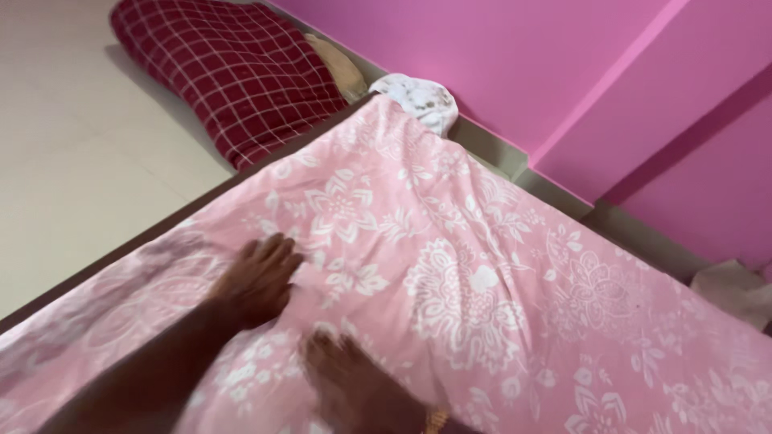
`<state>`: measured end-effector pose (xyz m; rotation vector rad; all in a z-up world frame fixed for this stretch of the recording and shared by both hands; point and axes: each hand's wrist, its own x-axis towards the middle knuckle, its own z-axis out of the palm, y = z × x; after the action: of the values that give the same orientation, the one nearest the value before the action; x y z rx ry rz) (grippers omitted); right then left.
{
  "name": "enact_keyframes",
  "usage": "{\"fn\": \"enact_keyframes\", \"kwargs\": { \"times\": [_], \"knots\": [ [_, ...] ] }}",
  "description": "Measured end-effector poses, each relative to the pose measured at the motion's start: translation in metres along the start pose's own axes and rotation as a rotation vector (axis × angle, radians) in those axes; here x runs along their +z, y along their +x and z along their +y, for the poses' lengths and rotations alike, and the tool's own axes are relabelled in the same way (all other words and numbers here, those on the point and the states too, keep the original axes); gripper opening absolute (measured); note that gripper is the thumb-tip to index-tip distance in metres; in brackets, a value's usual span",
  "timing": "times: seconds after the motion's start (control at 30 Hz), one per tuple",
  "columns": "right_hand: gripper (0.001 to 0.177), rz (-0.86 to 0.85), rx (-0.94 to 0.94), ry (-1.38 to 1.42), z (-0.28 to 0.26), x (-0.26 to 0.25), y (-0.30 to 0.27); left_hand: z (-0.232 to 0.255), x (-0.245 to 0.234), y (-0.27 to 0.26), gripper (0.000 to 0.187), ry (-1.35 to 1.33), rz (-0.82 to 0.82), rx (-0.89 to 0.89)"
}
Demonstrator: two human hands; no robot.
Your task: The person smooths and flattens a pink floral bedsheet by hand, tucking the edges under the mattress.
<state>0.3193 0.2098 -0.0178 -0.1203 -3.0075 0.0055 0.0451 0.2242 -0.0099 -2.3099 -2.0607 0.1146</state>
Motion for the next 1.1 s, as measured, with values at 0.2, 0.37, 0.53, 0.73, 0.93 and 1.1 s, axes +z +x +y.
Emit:
{"fn": "enact_keyframes", "kwargs": {
  "times": [0.2, 0.37, 0.53, 0.73, 0.93, 1.1],
  "knots": [
    [0.084, -0.307, 0.63, 0.095, 0.175, -0.033, -0.085, -0.015, 0.046, 0.003, 0.066, -0.13, 0.472, 0.0],
    [0.046, -0.386, 0.779, -0.476, 0.311, -0.047, -0.134, -0.017, 0.046, 0.005, 0.068, -0.173, 0.471, 0.011],
    [0.068, 0.38, 0.857, 0.63, 0.25, 0.003, -0.033, -0.016, 0.039, 0.001, 0.068, -0.237, 0.474, 0.01],
    [0.075, -0.353, 0.348, 0.106, 0.126, -0.003, 0.017, -0.018, 0.046, -0.002, 0.07, -0.209, 0.524, 0.0],
    [0.075, -0.183, 0.792, -0.046, 0.206, 0.002, 0.037, -0.047, 0.024, 0.001, 0.077, -0.047, 0.625, 0.046],
    [0.063, 0.1, 0.308, -0.261, 0.16, 0.037, 0.098, -0.088, -0.003, -0.039, 0.064, -0.084, 0.175, -0.438]
  ]
}}
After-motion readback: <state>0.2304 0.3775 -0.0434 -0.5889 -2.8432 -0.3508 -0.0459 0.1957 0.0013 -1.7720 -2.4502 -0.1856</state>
